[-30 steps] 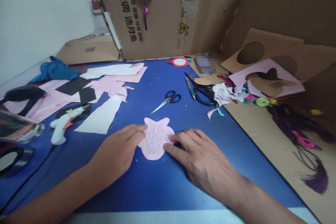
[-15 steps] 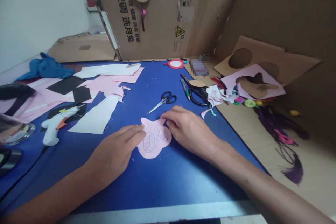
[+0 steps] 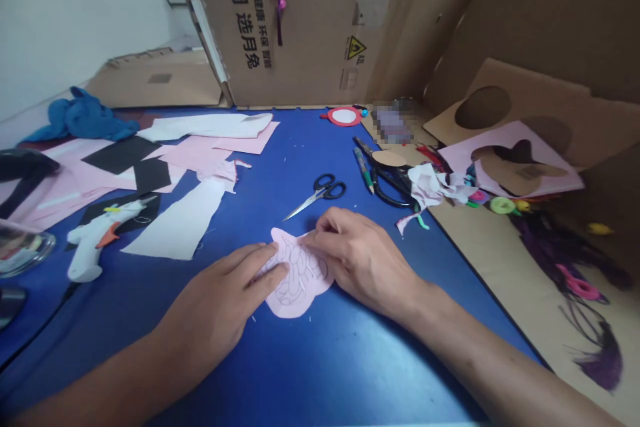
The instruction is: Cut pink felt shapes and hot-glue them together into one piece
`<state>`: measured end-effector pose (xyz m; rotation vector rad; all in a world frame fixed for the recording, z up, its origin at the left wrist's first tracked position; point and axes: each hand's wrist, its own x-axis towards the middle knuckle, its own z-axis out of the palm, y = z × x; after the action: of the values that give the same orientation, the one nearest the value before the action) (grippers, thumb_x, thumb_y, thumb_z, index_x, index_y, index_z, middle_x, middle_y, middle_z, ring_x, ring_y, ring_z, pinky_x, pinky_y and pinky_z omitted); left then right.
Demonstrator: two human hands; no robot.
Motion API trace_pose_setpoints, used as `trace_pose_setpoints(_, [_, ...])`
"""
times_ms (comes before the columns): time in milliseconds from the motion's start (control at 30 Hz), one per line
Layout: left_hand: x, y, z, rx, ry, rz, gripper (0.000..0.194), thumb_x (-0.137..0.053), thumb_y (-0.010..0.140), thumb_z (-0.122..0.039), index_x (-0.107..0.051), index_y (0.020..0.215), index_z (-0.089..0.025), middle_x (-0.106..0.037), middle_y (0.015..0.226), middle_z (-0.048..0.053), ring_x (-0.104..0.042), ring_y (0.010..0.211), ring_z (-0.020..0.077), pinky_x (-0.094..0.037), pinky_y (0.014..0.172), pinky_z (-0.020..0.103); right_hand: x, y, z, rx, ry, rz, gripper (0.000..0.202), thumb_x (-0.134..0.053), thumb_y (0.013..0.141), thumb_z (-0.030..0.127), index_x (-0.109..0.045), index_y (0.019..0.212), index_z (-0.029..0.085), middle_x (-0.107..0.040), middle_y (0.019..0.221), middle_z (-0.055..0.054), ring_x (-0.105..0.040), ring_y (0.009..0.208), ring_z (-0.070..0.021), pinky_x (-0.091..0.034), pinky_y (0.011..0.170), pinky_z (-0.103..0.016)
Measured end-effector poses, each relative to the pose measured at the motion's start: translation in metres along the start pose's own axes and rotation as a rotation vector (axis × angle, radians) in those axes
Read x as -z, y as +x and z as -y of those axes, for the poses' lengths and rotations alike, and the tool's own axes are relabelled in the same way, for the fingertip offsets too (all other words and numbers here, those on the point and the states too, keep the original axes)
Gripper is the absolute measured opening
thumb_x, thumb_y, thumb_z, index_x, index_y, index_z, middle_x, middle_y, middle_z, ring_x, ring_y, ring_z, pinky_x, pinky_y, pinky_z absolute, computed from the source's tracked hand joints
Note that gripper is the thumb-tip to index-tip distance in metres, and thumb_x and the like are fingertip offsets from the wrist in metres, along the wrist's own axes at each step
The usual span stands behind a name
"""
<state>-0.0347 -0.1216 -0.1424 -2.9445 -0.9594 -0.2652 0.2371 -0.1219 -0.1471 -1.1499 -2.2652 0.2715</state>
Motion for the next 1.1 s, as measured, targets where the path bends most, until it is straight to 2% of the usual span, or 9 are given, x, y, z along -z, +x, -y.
trace_pose_setpoints(133, [0.0, -0.001, -0.002, 0.01, 0.002, -0.011, 0.041, -0.054, 0.098, -0.001, -0.073, 0.131, -0.018, -0.074, 0.139, 0.014, -0.072, 0.124, 0.0297, -0.068, 0.097, 0.043, -0.003, -0.004, 0.005, 0.126, -0.143, 0.053, 0.039, -0.059, 0.1, 0.006, -0.079, 0.127, 0.024, -0.075, 0.112, -0.011, -0.066, 0.093, -0.0238, -0.049, 0.08, -0.038])
trace_pose_setpoints(267, [-0.001, -0.001, -0.001, 0.014, -0.007, -0.01, 0.038, -0.055, 0.101, -0.005, -0.073, 0.132, -0.018, -0.073, 0.14, 0.014, -0.071, 0.125, 0.0295, -0.067, 0.1, 0.044, -0.004, -0.004, 0.012, 0.124, -0.191, 0.085, 0.037, -0.055, 0.101, 0.006, -0.079, 0.123, 0.024, -0.075, 0.111, -0.01, -0.064, 0.089, -0.0234, -0.043, 0.078, -0.037])
trace_pose_setpoints(367, [0.0, -0.001, 0.002, -0.006, -0.016, -0.033, 0.037, -0.054, 0.101, -0.005, -0.074, 0.13, -0.017, -0.074, 0.137, 0.015, -0.072, 0.123, 0.0297, -0.068, 0.096, 0.044, -0.004, -0.003, 0.015, 0.107, -0.202, 0.112, 0.037, -0.051, 0.102, 0.005, -0.079, 0.119, 0.023, -0.075, 0.109, -0.01, -0.062, 0.087, -0.0229, -0.041, 0.077, -0.037])
trace_pose_setpoints(500, [0.002, -0.003, -0.001, -0.034, 0.008, -0.189, 0.034, -0.049, 0.102, -0.004, -0.077, 0.119, -0.014, -0.075, 0.134, 0.017, -0.073, 0.12, 0.0305, -0.068, 0.095, 0.046, -0.003, -0.003, 0.016, 0.087, -0.222, 0.146, 0.035, -0.05, 0.105, 0.007, -0.078, 0.117, 0.024, -0.075, 0.112, -0.011, -0.062, 0.089, -0.0238, -0.041, 0.078, -0.039])
trace_pose_setpoints(600, [0.001, -0.007, -0.017, -0.128, 0.017, -0.343, 0.021, -0.056, 0.103, -0.008, -0.077, 0.106, -0.011, -0.079, 0.129, 0.018, -0.074, 0.121, 0.0317, -0.066, 0.102, 0.045, -0.003, -0.004, 0.015, 0.102, -0.235, 0.153, 0.035, -0.05, 0.106, 0.008, -0.078, 0.12, 0.024, -0.075, 0.113, -0.012, -0.062, 0.09, -0.0244, -0.042, 0.078, -0.04])
trace_pose_setpoints(667, [-0.001, -0.01, -0.03, -0.201, 0.014, -0.393, 0.02, -0.057, 0.103, -0.01, -0.076, 0.103, -0.011, -0.081, 0.126, 0.019, -0.076, 0.12, 0.0316, -0.065, 0.104, 0.042, -0.003, -0.005, 0.014, 0.112, -0.233, 0.156, 0.036, -0.05, 0.106, 0.009, -0.078, 0.124, 0.024, -0.075, 0.114, -0.012, -0.063, 0.091, -0.0247, -0.042, 0.079, -0.04])
trace_pose_setpoints(800, [-0.008, -0.013, -0.042, -0.174, 0.07, -0.36, 0.015, -0.062, 0.101, -0.013, -0.076, 0.106, -0.009, -0.081, 0.128, 0.022, -0.078, 0.12, 0.0336, -0.065, 0.107, 0.043, -0.002, -0.006, 0.014, 0.11, -0.221, 0.158, 0.036, -0.049, 0.109, 0.013, -0.077, 0.128, 0.025, -0.076, 0.115, -0.011, -0.064, 0.092, -0.0251, -0.043, 0.079, -0.04])
trace_pose_setpoints(967, [-0.011, -0.014, -0.04, -0.114, 0.109, -0.361, 0.015, -0.061, 0.1, -0.012, -0.075, 0.106, -0.008, -0.08, 0.127, 0.025, -0.081, 0.114, 0.0352, -0.069, 0.094, 0.044, -0.002, -0.005, 0.015, 0.114, -0.237, 0.169, 0.033, -0.048, 0.113, 0.016, -0.078, 0.124, 0.025, -0.076, 0.112, -0.011, -0.064, 0.09, -0.0246, -0.042, 0.078, -0.04])
trace_pose_setpoints(1100, [-0.011, -0.013, -0.039, -0.106, 0.105, -0.353, 0.018, -0.058, 0.102, -0.012, -0.074, 0.108, -0.008, -0.081, 0.127, 0.024, -0.08, 0.114, 0.0343, -0.069, 0.094, 0.043, -0.002, -0.004, 0.015, 0.119, -0.256, 0.165, 0.035, -0.047, 0.112, 0.015, -0.078, 0.123, 0.026, -0.076, 0.11, -0.011, -0.063, 0.088, -0.0242, -0.042, 0.077, -0.04])
